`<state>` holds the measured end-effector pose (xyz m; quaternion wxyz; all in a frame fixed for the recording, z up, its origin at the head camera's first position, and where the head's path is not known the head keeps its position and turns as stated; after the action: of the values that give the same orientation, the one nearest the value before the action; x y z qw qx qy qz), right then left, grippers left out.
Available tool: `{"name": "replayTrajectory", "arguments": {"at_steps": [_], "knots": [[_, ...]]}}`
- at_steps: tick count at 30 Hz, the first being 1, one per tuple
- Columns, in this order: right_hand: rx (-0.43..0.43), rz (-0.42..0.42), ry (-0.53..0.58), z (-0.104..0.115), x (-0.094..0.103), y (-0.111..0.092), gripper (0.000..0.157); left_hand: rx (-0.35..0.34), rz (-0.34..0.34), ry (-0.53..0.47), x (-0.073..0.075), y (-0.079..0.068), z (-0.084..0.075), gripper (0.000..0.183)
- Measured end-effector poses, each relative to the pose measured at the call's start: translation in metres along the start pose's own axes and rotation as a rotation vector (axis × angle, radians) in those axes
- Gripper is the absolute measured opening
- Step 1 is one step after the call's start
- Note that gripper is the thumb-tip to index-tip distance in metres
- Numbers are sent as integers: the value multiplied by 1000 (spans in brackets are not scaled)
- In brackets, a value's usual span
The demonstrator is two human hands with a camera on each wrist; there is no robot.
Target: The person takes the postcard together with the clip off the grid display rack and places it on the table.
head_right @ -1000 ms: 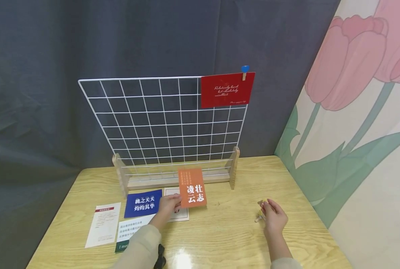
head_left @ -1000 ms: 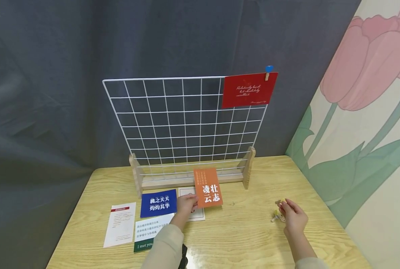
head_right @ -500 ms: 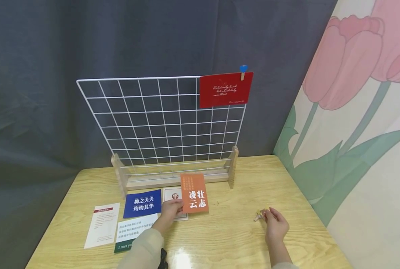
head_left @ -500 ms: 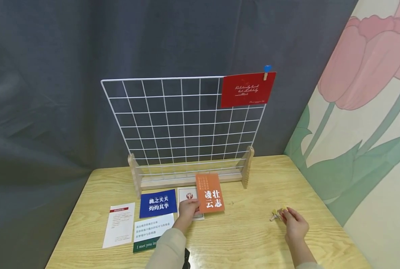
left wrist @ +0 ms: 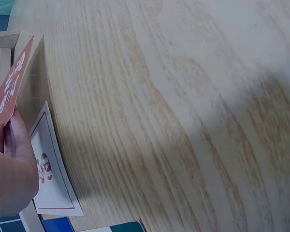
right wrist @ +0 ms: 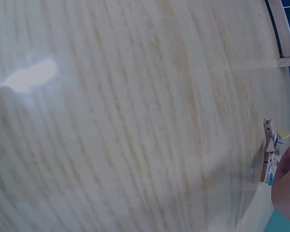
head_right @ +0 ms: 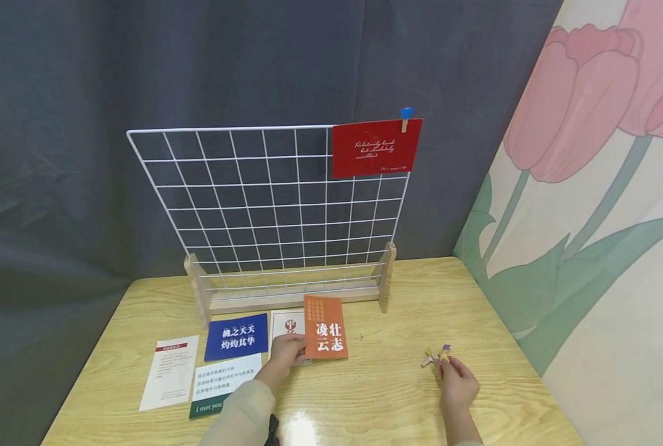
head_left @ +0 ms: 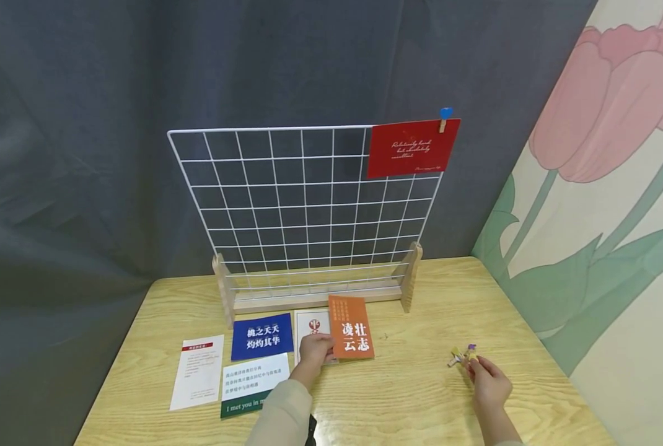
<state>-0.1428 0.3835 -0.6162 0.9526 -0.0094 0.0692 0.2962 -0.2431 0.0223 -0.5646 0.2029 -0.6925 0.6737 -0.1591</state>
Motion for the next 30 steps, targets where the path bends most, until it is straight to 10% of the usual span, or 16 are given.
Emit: {"name": "replayTrajectory", "arguments": {"at_steps": [10,30], "knots": [[-94,37,-166,52,-6,-36,32,20,21,28,-2,1,7,16],[-162,28,-268,45,4,-37,32,-5,6,172,-13,-3,1,18]]}}
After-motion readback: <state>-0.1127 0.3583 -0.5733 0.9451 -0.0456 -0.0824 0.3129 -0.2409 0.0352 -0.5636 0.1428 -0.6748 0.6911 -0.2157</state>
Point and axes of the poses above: each hand's wrist, its own y-axis towards the middle knuckle, its own x-axis out of the back of the hand, z = x × y, the point moved 4 cm from there along y, towards the middle knuckle, and after that the axes turned 13 degrees about x, right-handed, at the moved point
